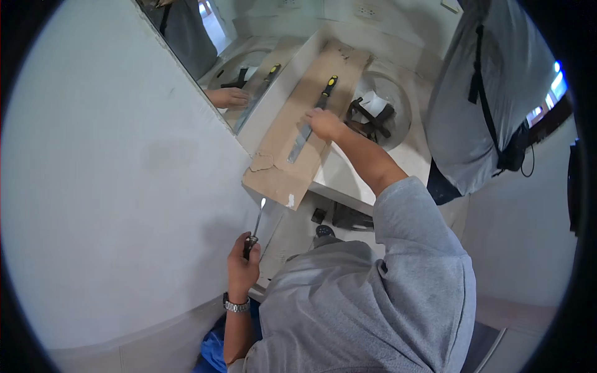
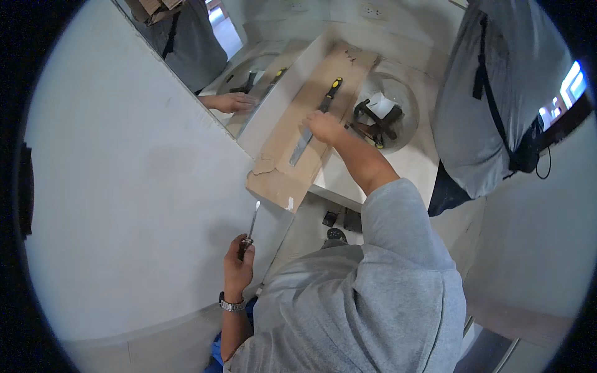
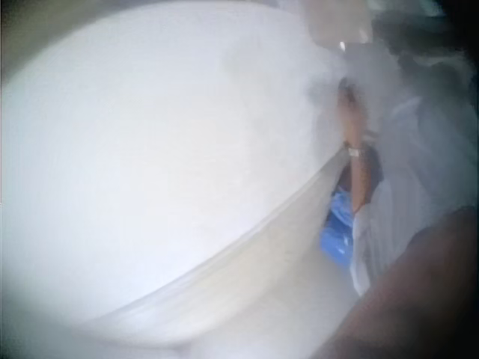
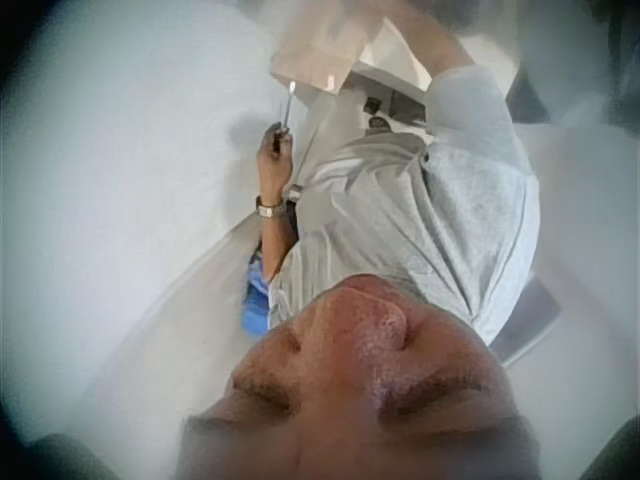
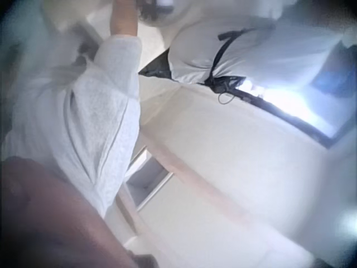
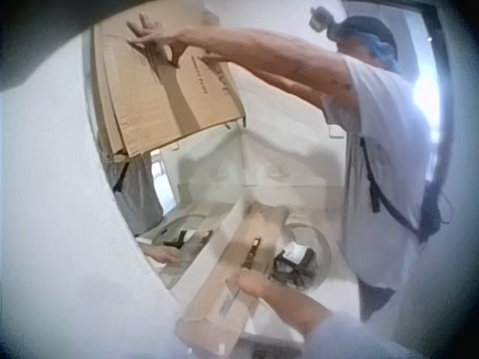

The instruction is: The person removes a cardboard cover and detaches a wall mirror with assistance using screwdrivers and hands. Afterwards, the person scrapes and files along the wall edge beside the vanity using a hand file and a screwdriver.

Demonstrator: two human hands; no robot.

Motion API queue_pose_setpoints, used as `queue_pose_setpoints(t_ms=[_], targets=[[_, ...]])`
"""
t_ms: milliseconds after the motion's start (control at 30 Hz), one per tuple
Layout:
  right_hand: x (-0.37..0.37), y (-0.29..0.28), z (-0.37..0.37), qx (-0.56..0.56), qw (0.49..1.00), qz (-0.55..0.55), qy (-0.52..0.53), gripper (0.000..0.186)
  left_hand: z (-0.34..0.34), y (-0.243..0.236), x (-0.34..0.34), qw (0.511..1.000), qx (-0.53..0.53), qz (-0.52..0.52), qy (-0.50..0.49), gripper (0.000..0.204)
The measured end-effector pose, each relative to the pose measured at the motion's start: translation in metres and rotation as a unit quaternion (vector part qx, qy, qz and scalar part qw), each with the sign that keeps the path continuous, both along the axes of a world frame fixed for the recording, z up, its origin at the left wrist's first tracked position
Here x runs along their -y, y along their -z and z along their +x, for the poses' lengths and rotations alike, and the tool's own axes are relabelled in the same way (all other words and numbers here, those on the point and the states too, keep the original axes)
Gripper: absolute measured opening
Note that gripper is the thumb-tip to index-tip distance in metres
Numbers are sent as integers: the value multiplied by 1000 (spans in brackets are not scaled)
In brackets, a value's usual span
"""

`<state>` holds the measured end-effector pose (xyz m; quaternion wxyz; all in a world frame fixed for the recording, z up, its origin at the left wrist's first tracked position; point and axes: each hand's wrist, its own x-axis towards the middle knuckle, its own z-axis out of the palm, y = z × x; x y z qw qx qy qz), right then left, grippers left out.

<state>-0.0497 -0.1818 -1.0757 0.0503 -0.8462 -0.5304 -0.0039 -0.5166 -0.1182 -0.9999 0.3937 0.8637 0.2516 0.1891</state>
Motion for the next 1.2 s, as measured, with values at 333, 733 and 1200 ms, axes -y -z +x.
queue_pose_setpoints(t_ms=[333,733,1200], targets=[[-31,7,43,41,970,-93,-220,39,73,43,-10,995,3,-68,-68,31],[30,-37,49,163,945,-61,-275,28,217,99,-56,994,29,102,17,34],[81,-202,-136,-85,920,373,89,14,162,52,-51,970,97,60,216,59]])
